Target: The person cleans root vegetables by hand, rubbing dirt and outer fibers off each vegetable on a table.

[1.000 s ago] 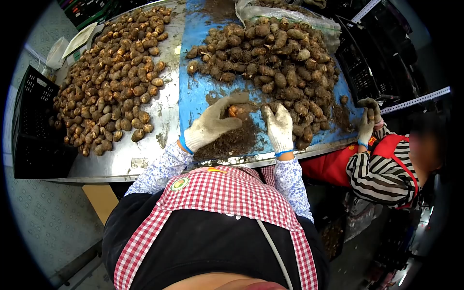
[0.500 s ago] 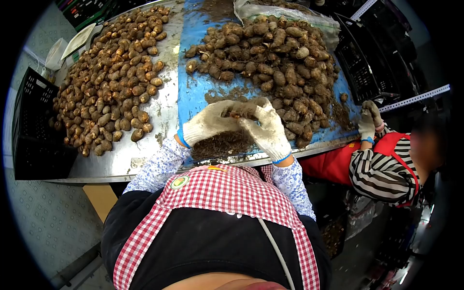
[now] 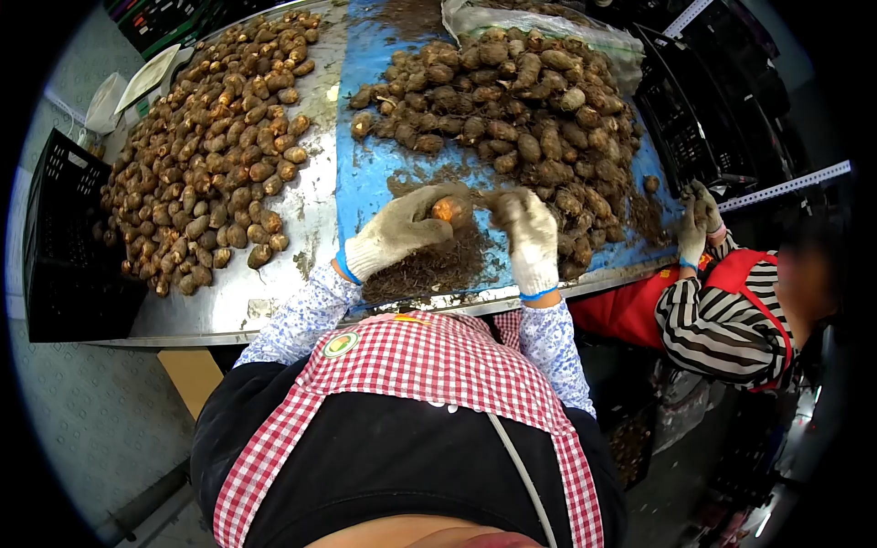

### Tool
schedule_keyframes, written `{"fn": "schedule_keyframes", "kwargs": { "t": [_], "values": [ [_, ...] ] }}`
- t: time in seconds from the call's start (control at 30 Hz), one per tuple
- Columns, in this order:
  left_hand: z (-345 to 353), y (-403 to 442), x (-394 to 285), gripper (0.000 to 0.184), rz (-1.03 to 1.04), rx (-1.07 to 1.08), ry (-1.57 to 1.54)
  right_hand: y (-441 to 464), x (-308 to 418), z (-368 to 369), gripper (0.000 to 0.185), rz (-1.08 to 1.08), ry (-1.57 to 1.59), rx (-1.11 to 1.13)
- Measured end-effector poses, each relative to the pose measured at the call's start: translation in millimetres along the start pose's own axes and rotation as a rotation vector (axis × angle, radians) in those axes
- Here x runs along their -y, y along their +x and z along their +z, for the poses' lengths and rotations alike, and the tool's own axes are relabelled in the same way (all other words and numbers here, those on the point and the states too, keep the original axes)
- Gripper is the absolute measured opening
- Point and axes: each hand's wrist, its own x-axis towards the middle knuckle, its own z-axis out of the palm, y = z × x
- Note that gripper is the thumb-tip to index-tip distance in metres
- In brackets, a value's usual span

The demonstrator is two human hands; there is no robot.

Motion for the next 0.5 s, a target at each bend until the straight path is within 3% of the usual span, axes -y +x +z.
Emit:
{"fn": "schedule_keyframes", "kwargs": {
  "t": [0.03, 0.07, 0.17, 0.27, 0.37, 0.4, 0.43, 0.5],
  "values": [
    [1.3, -0.8, -7.9, 0.062, -0.014, 0.002, 0.017, -0.9, 0.2, 7.5, 0.020, 0.023, 0.118, 0.036],
    [3.9, -3.6, -20.1, 0.062, -0.030, 0.003, 0.033, -2.9, 5.5, 18.6, 0.022, 0.104, 0.441, 0.095],
    [8.9, -6.6, -18.2, 0.062, -0.048, -0.032, 0.150, -2.8, -12.5, 17.1, 0.026, -0.284, -0.703, 0.141],
    [13.8, -8.7, -24.0, 0.062, -0.019, -0.065, 0.149, 2.2, -6.1, 19.2, 0.020, -0.092, -0.920, 0.027],
    [11.6, -11.1, -18.7, 0.066, 0.077, -0.094, 0.198, 14.0, -26.5, -2.6, 0.020, -0.105, -0.759, -0.223],
    [9.0, -9.3, -16.6, 0.068, 0.124, -0.111, 0.236, 14.6, -23.9, -10.5, 0.021, 0.058, -0.902, -0.263],
    [8.8, -7.4, -17.9, 0.071, 0.112, -0.145, 0.248, 6.2, -15.9, -7.6, 0.020, -0.105, -0.717, -0.219],
    [14.5, -7.1, -20.5, 0.076, 0.073, -0.202, 0.264, -2.6, -1.5, 5.5, 0.022, 0.058, -0.423, -0.152]
  ]
}}
